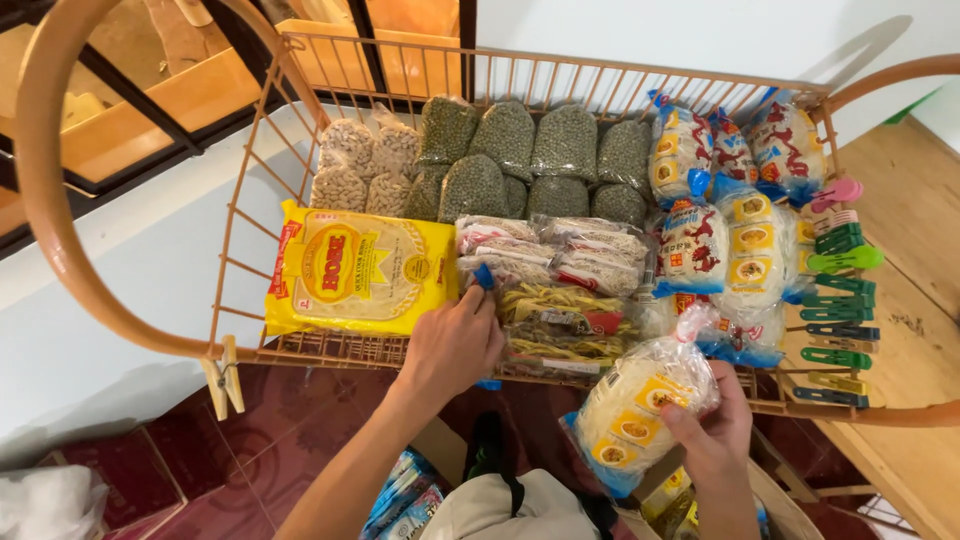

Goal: The person is seen picking up packaged food items from a box on the floor and organizing them on the shelf of a metal rack.

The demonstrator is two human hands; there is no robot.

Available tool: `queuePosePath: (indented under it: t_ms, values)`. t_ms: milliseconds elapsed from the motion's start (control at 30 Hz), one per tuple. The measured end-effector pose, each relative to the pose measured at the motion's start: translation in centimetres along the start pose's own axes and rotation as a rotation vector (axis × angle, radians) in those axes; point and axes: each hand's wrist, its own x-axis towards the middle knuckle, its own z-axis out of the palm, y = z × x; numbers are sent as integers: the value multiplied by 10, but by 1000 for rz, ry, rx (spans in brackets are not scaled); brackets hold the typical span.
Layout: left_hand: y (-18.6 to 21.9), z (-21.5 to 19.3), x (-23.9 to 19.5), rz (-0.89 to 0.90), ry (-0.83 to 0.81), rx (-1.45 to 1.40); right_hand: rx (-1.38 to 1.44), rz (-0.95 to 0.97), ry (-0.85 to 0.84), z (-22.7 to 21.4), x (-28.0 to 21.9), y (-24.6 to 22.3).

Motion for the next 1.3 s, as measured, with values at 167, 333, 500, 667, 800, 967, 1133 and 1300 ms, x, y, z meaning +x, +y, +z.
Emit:
queuePosePath:
  t_ms: [167,333,500,667,800,967,1133,1300]
  values:
    - [-11,7,5,38,-99,-3,-58,51,16,1,4,6]
    - [2,-4,-6,48,194,-118,-101,115,33,9,12,8]
    - [44,-45,-17,-19,223,-310,-108,57,9,48,17,-20]
    - [76,-35,-18,1,-27,-789,-136,-27,-47,84,10,-46]
    - [84,-26,-15,-314,-327,-1082,-383,-203,-69,94,9,-58]
    - [83,-37,-11,-317,-446,-1024,-866,-662,-152,99,22,-90]
    - [84,-62,0,-151,-530,-859,-797,-561,-325,93,25,-105]
    - [82,-64,14,121,-375,-874,-544,-195,-405,74,20,-101]
